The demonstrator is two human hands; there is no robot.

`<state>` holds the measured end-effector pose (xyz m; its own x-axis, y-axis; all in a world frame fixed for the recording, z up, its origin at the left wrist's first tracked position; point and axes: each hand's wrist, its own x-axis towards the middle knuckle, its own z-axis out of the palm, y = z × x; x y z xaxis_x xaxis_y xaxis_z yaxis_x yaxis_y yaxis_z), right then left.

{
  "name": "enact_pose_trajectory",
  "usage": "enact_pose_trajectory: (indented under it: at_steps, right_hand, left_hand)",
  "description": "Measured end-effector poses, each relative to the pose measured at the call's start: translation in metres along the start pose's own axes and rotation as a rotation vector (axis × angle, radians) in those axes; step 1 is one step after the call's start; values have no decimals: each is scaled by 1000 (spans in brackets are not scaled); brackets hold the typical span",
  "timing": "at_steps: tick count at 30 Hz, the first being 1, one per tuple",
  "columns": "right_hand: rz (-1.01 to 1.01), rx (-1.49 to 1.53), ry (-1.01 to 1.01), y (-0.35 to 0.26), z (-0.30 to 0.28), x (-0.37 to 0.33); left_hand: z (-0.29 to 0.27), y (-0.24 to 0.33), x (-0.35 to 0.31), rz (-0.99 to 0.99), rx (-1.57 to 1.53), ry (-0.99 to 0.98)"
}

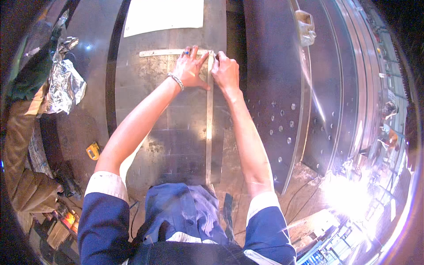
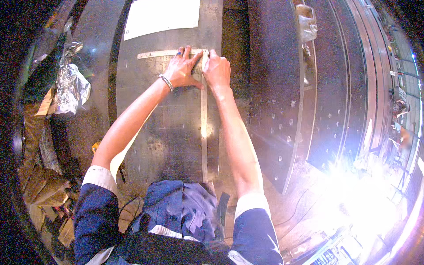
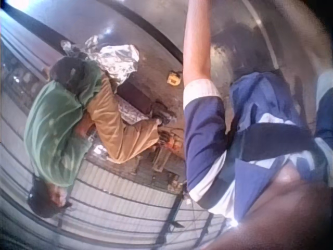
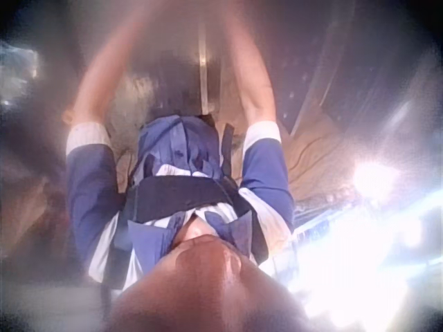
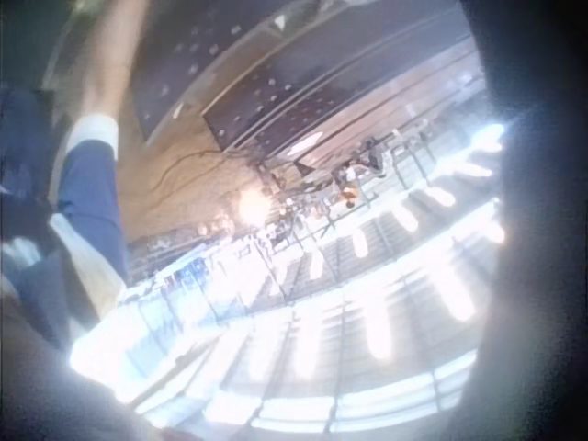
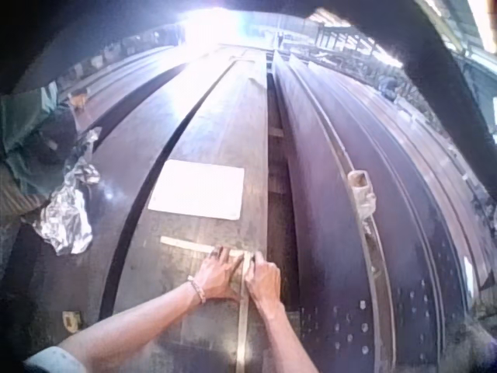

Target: The person measures a large curved metal sheet using a tape measure and marks points with a marker. They then use a square ruler to draw straight lines across the sheet, creating a grid pattern. The person repeatedly repositions the ruler and draws additional lines to complete the layout.

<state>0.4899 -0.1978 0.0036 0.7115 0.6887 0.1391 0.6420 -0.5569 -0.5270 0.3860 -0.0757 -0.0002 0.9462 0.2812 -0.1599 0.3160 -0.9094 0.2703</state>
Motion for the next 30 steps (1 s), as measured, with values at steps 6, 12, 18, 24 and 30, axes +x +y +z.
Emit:
enact_pose_trajectory:
  at_steps: [6,12,18,24,30]
  right_hand:
    - [-14,1,-174,-8,-26,-113]
    - [136,-6,-500,-19,-72,-229]
    - [468,321,-28,-21,-149,-179]
    - [531,709,292,49,-247,-176]
    - [595,544,448,149,-277,-134]
  left_hand:
    - [-1,-3,-3,-22,35,-32]
    - [-3,7,0,-29,41,-55]
    - [-5,-4,-1,-24,41,-50]
    - [0,3,7,-33,21,-90]
    - [-16,5,-3,-144,-5,-137]
